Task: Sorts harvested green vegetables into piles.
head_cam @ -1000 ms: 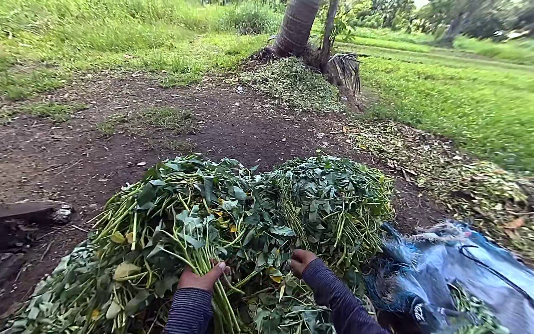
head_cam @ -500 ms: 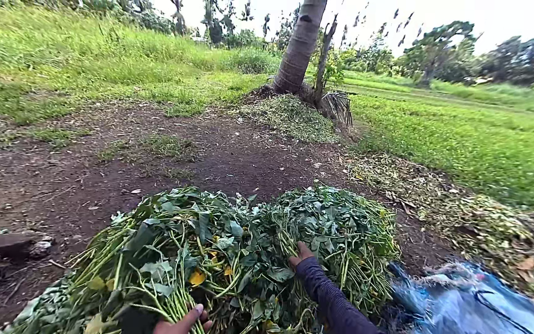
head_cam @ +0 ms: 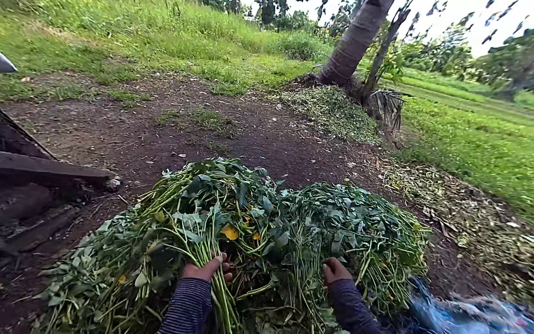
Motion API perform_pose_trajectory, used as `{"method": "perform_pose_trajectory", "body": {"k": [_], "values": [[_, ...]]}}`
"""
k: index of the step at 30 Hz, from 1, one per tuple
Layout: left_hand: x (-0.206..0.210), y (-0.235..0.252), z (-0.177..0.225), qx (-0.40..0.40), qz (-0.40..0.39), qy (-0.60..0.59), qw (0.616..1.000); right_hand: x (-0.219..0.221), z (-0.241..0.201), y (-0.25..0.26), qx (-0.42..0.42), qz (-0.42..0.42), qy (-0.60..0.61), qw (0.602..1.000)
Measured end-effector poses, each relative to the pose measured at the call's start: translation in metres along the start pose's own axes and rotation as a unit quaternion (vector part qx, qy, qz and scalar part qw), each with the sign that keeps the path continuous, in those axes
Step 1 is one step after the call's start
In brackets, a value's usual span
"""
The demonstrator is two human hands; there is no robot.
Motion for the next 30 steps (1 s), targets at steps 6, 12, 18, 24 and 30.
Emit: {"method": "perform_pose_trajectory", "body": {"k": [6, 12, 18, 24, 30], "values": [[-0.018, -0.009, -0.002, -0.007, 0.016, -0.038, 0.999, 0.067, -0.012, 0.014, 0.059, -0.046, 0.043, 0.996], [0.011, -0.011, -0.022, -0.056, -0.051, -0.032, 0.997, 0.044, -0.03, -0.002, 0.022, -0.007, 0.133, 0.991], [0.043, -0.015, -0.045, -0.082, -0.07, 0.016, 0.994, 0.004, -0.093, -0.043, -0.091, 0.038, 0.237, 0.966], [0.05, -0.032, -0.054, -0.072, -0.093, 0.026, 0.993, 0.07, -0.126, -0.095, -0.139, -0.02, 0.281, 0.95], [0.031, -0.024, -0.057, -0.027, -0.019, 0.224, 0.974, 0.105, -0.139, -0.125, -0.308, 0.02, 0.19, 0.932]]}}
Point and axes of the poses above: each hand's wrist, its own y-axis towards the middle knuckle, its own x-axis out of the palm, z = x × y, the point moved 5 cm from there along y, towards the middle knuckle, and after that the axes turned 14 degrees about -x, right-handed, at the moved point
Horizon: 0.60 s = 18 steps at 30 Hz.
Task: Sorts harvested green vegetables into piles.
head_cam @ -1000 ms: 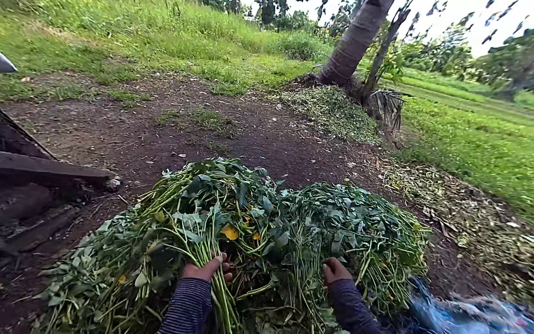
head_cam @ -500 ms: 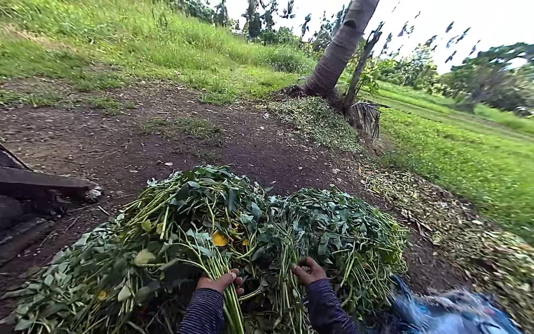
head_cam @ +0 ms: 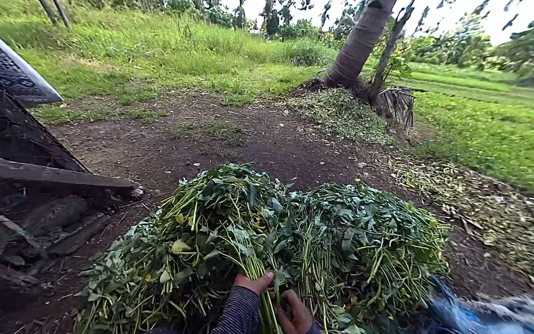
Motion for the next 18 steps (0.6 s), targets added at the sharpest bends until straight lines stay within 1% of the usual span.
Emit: {"method": "perform_pose_trajectory", "body": {"k": [3, 5, 7, 9, 10, 11, 13, 14, 17, 18], "values": [[0.0, 0.002, -0.002, 0.037, -0.023, -0.001, 0.999, -0.003, -0.007, 0.004, 0.056, -0.077, -0.034, 0.995], [0.003, 0.004, -0.002, 0.052, -0.036, 0.01, 0.998, -0.005, -0.006, 0.006, 0.069, -0.092, -0.052, 0.992], [0.007, -0.001, 0.001, 0.049, -0.039, 0.021, 0.998, -0.005, 0.002, 0.002, 0.078, -0.071, -0.023, 0.994], [0.012, -0.003, 0.001, 0.054, -0.048, 0.017, 0.997, 0.0, 0.012, -0.006, 0.127, -0.026, 0.058, 0.99], [0.014, -0.003, 0.0, 0.06, -0.058, 0.022, 0.996, 0.002, 0.016, -0.011, 0.159, 0.007, 0.105, 0.982], [0.017, -0.003, 0.0, 0.069, -0.068, 0.035, 0.995, 0.005, 0.018, -0.014, 0.192, 0.046, 0.155, 0.968], [0.023, -0.003, -0.001, 0.097, -0.072, 0.09, 0.989, 0.011, 0.021, -0.018, 0.262, 0.114, 0.255, 0.924], [0.025, -0.003, -0.002, 0.111, -0.064, 0.122, 0.984, 0.013, 0.023, -0.019, 0.286, 0.125, 0.276, 0.909], [0.028, -0.007, -0.004, 0.132, -0.032, 0.209, 0.969, 0.013, 0.017, -0.015, 0.342, 0.077, 0.264, 0.899], [0.027, -0.006, -0.005, 0.132, -0.025, 0.231, 0.964, 0.015, 0.022, -0.015, 0.367, 0.079, 0.269, 0.887]]}}
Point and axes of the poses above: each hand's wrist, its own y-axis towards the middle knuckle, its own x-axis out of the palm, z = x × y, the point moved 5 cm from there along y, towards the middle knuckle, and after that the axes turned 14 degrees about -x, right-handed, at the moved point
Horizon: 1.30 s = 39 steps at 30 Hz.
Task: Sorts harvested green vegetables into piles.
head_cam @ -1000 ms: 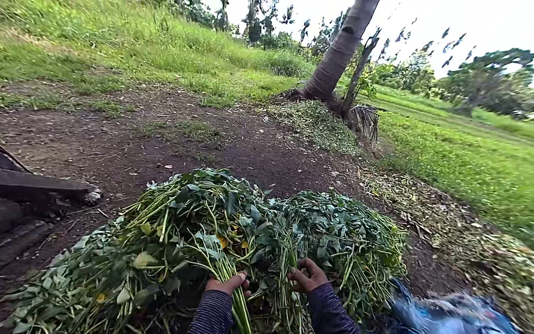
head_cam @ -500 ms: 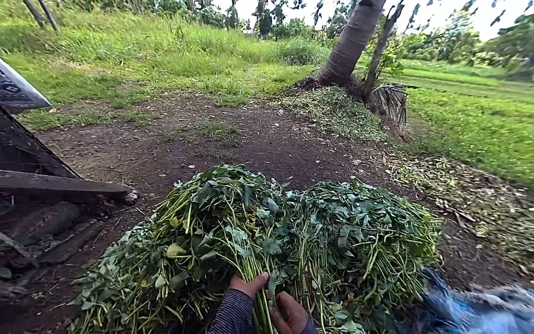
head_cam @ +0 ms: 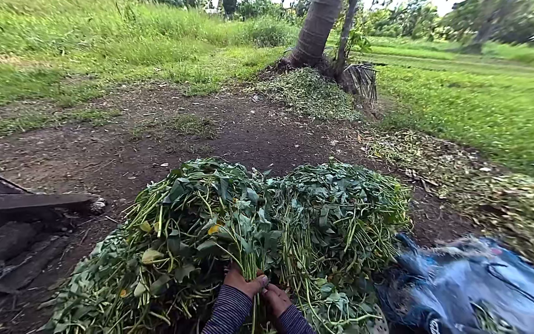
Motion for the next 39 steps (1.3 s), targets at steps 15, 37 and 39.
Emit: {"method": "perform_pose_trajectory", "body": {"k": [15, 37, 39], "values": [[-0.027, 0.015, -0.003, -0.019, 0.048, 0.018, 0.998, 0.0, -0.008, 0.015, -0.047, -0.116, -0.374, 0.919], [-0.061, 0.008, -0.005, -0.046, -0.027, -0.288, 0.956, -0.024, -0.039, -0.026, -0.068, -0.158, -0.042, 0.984], [-0.061, 0.009, -0.003, -0.034, -0.024, -0.258, 0.965, -0.019, -0.031, -0.029, 0.011, -0.133, 0.032, 0.991]]}}
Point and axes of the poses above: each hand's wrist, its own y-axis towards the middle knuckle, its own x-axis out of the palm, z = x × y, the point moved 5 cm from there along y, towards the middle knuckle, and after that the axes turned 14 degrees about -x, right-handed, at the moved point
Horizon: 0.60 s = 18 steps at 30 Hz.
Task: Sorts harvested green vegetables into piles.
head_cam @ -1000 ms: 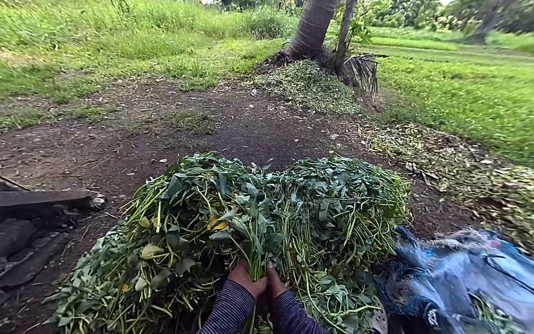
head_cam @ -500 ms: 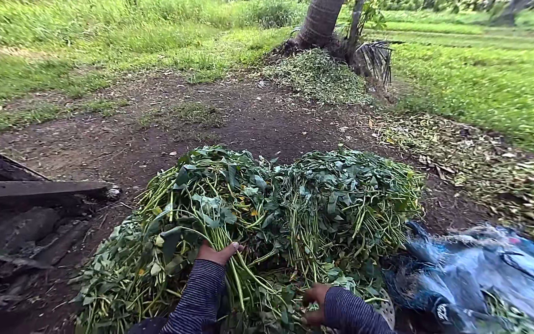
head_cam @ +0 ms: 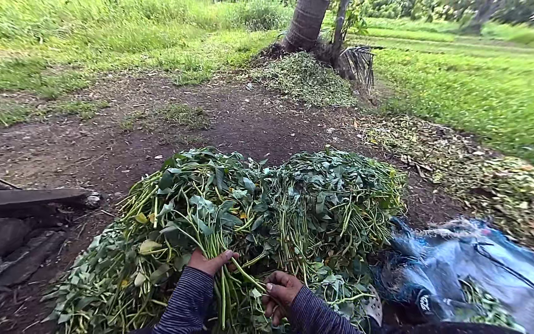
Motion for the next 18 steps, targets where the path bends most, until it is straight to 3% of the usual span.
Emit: {"method": "perform_pose_trajectory", "body": {"k": [2, 6, 9, 12, 15, 18], "values": [[-0.002, 0.007, 0.0, 0.009, 0.038, 0.02, 0.999, 0.003, 0.009, 0.003, 0.03, 0.029, 0.035, 0.999], [-0.012, 0.023, 0.0, 0.006, 0.136, 0.052, 0.989, 0.006, 0.018, 0.011, -0.006, 0.005, 0.092, 0.996], [-0.015, 0.024, 0.001, -0.003, 0.161, 0.074, 0.984, 0.01, 0.002, 0.013, -0.037, -0.031, -0.135, 0.99], [-0.012, 0.024, -0.001, -0.008, 0.168, 0.07, 0.983, 0.014, -0.002, 0.018, -0.079, 0.017, -0.276, 0.958], [-0.012, 0.026, -0.002, 0.011, 0.174, 0.011, 0.985, 0.015, 0.002, 0.024, -0.182, 0.095, -0.22, 0.953], [-0.013, 0.021, 0.003, 0.015, 0.181, -0.091, 0.979, 0.018, 0.004, 0.027, -0.15, 0.094, -0.116, 0.977]]}}
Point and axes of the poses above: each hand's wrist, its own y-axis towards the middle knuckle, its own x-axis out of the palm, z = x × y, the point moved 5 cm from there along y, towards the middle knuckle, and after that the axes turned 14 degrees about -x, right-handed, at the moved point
